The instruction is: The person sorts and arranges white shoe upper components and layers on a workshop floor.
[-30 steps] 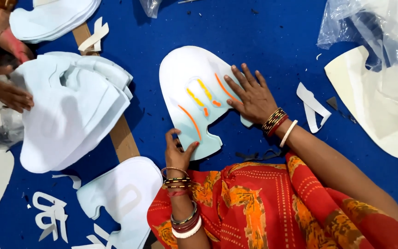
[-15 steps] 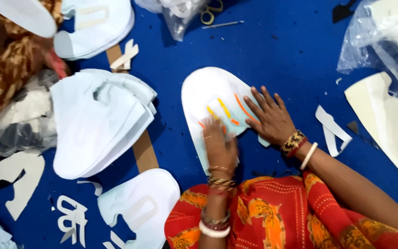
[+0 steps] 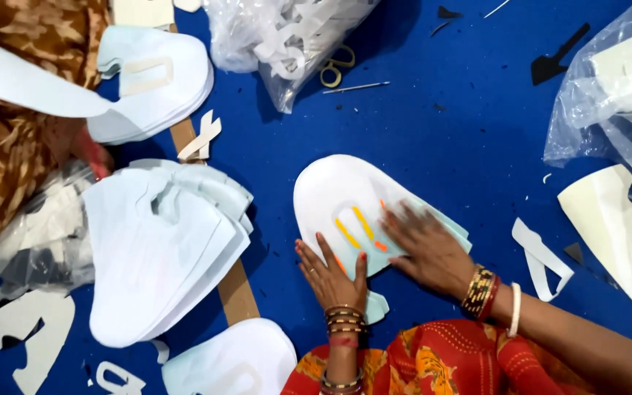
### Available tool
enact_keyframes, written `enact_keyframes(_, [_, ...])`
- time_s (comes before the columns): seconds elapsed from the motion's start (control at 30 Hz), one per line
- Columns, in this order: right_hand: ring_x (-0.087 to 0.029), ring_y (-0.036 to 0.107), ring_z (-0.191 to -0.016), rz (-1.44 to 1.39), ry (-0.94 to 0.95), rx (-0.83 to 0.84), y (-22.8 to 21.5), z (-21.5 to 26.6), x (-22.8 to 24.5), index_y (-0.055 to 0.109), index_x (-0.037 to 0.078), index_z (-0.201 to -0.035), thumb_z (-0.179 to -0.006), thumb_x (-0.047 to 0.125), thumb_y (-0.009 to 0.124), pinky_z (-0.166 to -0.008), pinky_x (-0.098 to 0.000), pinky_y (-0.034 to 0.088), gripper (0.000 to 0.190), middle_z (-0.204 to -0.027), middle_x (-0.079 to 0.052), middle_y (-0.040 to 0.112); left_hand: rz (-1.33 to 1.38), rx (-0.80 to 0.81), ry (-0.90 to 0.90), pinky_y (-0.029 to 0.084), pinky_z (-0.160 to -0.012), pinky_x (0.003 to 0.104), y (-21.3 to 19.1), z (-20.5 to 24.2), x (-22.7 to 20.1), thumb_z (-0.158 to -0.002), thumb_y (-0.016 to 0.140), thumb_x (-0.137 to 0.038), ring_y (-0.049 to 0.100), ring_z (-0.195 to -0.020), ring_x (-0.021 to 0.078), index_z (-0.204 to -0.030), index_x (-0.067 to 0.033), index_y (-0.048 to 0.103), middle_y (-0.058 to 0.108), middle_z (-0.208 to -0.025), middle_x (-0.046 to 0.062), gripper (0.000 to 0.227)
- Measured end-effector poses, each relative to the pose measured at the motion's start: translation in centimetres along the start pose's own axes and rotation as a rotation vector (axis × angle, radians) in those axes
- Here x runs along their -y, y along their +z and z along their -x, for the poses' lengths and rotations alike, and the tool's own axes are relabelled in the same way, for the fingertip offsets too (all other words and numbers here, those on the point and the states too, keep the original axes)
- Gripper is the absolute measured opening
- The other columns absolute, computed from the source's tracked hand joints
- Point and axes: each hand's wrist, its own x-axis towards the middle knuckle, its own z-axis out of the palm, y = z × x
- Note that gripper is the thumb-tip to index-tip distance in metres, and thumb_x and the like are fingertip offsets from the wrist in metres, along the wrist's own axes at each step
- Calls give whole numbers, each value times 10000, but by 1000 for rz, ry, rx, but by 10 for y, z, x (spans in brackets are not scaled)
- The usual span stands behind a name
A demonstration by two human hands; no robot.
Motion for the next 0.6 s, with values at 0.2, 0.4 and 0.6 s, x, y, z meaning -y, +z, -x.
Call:
enact_keyframes(0.2, [-282, 97, -1560, -83, -295, 216, 26, -99, -43, 230, 150, -1597, -983, 645, 361, -1235, -488, 108, 799, -1693, -79, 157, 6, 25, -14, 103, -1205, 543, -17, -6, -14, -754, 653, -781, 54, -1523, 455, -1595, -54, 134, 54, -1624, 342, 1227])
enact_keyframes(0.4, [-240, 105, -1564, -3, -139, 302, 10, -144, -9, 249, 189, -1646, -919, 609, 471, -1276, -530, 34, 869, -1667, -41, 215, 22, 26, -34, 81, -1219, 533, -12, -6, -8, -731, 670, -809, 50, -1535, 452, -1591, 13, 88, 27, -1631, 349, 1324])
enact_keyframes(0.6, [-231, 117, -1546, -54, -623, 373, 58, -158, 4, 289, 223, -1578, -937, 606, 473, -1238, -526, 55, 769, -1679, -22, 203, 82, 68, -69, 52, -1195, 526, -18, -11, -14, -512, 669, -935, 10, -1503, 463, -1544, 77, 25, 7, -1603, 361, 1582])
